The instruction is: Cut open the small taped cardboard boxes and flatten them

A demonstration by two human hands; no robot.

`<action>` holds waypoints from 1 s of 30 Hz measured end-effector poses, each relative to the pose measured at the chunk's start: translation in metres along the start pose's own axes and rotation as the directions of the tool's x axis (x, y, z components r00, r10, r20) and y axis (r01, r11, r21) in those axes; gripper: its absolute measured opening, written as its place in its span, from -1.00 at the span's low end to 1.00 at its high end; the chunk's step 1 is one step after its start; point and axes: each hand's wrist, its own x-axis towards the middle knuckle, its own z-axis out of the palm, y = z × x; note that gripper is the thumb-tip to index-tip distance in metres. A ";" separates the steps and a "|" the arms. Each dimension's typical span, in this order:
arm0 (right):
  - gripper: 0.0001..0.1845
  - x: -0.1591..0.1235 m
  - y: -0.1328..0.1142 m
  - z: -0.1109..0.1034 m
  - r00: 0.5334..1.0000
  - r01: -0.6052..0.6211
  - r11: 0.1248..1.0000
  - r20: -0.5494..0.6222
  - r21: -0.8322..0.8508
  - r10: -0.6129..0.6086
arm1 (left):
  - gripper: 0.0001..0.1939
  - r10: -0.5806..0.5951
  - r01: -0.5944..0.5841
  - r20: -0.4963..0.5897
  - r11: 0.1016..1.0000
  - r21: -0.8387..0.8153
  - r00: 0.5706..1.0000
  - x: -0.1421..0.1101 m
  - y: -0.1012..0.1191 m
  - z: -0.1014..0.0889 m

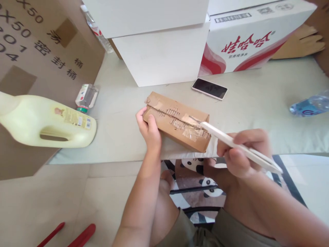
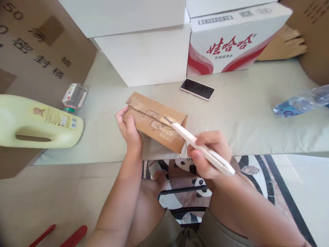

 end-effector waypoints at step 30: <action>-0.78 0.016 -0.007 0.000 0.919 0.387 0.867 0.051 -0.312 -0.392 | -0.72 0.043 -0.042 0.016 0.999 -0.006 0.999 0.006 -0.012 -0.002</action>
